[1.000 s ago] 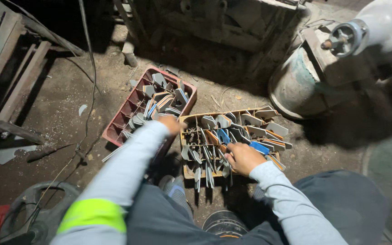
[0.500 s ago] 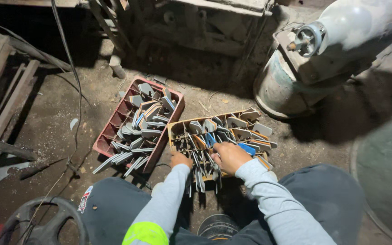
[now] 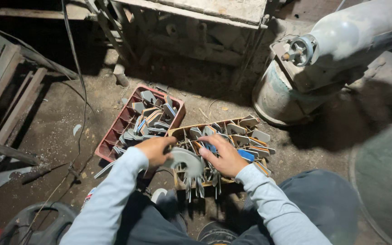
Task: The person sits on the floor and sorts small metal pieces from a red crate into a yellow crate. They pick up individual pieces, inspect them, and place them into the second crate.
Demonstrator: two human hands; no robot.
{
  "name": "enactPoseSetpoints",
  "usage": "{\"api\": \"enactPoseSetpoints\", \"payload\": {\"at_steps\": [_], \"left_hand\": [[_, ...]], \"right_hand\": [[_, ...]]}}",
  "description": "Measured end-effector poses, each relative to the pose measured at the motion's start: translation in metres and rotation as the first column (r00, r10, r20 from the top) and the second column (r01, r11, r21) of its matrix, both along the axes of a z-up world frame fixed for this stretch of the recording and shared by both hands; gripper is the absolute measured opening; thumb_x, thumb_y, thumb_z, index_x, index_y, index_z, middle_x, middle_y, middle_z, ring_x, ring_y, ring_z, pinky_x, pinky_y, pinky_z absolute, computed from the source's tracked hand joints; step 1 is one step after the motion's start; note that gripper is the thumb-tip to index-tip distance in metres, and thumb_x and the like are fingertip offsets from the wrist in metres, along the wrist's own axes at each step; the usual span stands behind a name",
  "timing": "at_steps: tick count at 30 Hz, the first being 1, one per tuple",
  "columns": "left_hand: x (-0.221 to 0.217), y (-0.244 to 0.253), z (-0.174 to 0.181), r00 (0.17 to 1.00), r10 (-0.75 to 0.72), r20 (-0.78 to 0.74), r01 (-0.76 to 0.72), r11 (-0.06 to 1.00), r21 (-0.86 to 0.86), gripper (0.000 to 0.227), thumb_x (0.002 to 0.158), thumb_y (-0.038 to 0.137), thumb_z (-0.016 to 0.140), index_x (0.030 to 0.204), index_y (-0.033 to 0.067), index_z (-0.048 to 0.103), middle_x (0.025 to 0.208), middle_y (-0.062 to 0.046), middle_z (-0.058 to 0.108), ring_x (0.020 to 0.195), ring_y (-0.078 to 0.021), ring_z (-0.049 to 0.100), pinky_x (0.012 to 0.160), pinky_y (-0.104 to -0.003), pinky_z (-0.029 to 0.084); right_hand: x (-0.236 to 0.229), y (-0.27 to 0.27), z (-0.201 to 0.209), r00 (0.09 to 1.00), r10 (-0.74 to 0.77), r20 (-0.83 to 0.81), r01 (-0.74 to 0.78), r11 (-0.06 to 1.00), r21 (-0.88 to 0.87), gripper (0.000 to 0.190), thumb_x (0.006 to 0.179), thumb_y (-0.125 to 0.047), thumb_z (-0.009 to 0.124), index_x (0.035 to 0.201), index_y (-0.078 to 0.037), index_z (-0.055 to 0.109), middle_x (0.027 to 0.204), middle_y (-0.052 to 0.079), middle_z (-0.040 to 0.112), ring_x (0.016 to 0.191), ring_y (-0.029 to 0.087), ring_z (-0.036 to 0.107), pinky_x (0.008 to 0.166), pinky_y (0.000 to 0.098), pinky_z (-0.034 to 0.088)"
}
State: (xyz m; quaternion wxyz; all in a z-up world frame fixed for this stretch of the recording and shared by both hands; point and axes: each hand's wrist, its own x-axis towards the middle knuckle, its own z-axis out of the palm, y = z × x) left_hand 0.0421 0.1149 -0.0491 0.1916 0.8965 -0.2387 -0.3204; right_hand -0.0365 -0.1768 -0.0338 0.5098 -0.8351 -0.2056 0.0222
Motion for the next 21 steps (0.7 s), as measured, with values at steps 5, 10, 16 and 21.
{"api": "enactPoseSetpoints", "payload": {"at_steps": [5, 10, 16, 21], "left_hand": [[-0.017, -0.033, 0.074, 0.989, 0.141, -0.052, -0.148, 0.850, -0.506, 0.034, 0.089, 0.024, 0.077, 0.115, 0.0046, 0.070, 0.103, -0.013, 0.076, 0.096, -0.0255, 0.072, 0.082, -0.037, 0.056], [-0.030, -0.079, 0.056, 0.464, 0.583, -0.667, -0.870, 0.158, -0.467, 0.044, 0.091, 0.032, 0.068, 0.130, 0.0169, 0.055, 0.109, 0.000, 0.070, 0.089, -0.0143, 0.063, 0.070, -0.037, 0.060], [-0.034, -0.112, 0.005, 0.295, 0.347, -0.890, -0.931, -0.104, -0.349, 0.036, 0.097, 0.031, 0.061, 0.123, 0.0064, 0.061, 0.101, -0.011, 0.070, 0.082, -0.0219, 0.073, 0.060, -0.038, 0.065], [-0.025, -0.111, -0.006, 0.349, 0.273, -0.896, -0.912, -0.118, -0.392, 0.033, 0.099, 0.029, 0.060, 0.120, 0.0036, 0.065, 0.102, -0.011, 0.067, 0.083, -0.0224, 0.071, 0.064, -0.039, 0.067]], "right_hand": [[-0.005, 0.011, -0.006, 0.732, 0.268, -0.626, 0.125, 0.851, 0.510, 0.049, 0.110, -0.038, 0.039, 0.123, 0.000, 0.066, 0.088, 0.009, 0.074, 0.077, 0.017, 0.071, 0.073, 0.0322, 0.060], [-0.011, 0.011, -0.002, 0.793, -0.149, -0.591, 0.423, 0.833, 0.357, 0.032, 0.105, -0.027, 0.052, 0.114, 0.000, 0.068, 0.082, 0.006, 0.072, 0.067, 0.012, 0.069, 0.058, 0.0282, 0.059], [-0.013, 0.018, 0.006, 0.790, -0.475, -0.387, 0.540, 0.838, 0.074, 0.025, 0.098, -0.024, 0.063, 0.102, -0.001, 0.073, 0.077, 0.003, 0.075, 0.062, 0.009, 0.071, 0.054, 0.0278, 0.055], [-0.006, 0.015, -0.001, 0.828, -0.552, -0.097, 0.560, 0.814, 0.156, 0.023, 0.104, -0.020, 0.065, 0.106, 0.002, 0.073, 0.086, 0.005, 0.073, 0.076, 0.010, 0.062, 0.067, 0.0285, 0.053]]}}
